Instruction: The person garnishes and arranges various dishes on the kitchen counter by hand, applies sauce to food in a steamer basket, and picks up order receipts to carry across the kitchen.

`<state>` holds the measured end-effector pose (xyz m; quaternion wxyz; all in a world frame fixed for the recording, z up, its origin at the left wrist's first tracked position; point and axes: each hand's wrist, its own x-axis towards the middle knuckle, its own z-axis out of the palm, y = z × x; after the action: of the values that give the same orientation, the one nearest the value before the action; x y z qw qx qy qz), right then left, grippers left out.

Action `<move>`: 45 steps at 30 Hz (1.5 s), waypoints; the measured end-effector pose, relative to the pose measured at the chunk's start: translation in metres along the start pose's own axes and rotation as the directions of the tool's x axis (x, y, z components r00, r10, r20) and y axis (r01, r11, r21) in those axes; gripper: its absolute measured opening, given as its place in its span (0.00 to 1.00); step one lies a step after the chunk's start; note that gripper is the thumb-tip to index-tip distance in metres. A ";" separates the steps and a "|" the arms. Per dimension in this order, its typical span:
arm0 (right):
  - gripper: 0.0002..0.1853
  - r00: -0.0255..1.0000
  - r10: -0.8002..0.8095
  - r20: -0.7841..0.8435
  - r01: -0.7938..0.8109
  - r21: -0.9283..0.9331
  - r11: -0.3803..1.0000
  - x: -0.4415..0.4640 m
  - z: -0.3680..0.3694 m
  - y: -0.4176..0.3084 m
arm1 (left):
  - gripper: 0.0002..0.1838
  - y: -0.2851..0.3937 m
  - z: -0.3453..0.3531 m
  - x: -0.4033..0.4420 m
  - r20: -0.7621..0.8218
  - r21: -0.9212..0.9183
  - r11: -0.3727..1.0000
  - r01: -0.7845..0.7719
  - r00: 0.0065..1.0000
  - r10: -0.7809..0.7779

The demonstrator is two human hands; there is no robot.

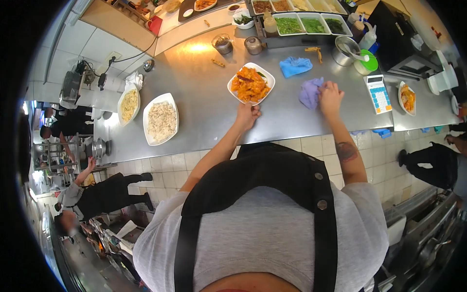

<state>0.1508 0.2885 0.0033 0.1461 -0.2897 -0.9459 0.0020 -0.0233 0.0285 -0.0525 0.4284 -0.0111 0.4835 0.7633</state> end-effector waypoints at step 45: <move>0.11 0.848 0.197 0.493 -0.495 0.602 0.627 0.423 0.071 -0.011 | 0.41 0.139 0.021 0.052 -0.224 0.366 0.821 0.438 0.898 -0.379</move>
<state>-0.2087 0.5174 0.0526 0.0565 -0.3844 -0.8038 0.4506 -0.1400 0.0554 0.0372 0.5395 -0.0791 0.6470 0.5329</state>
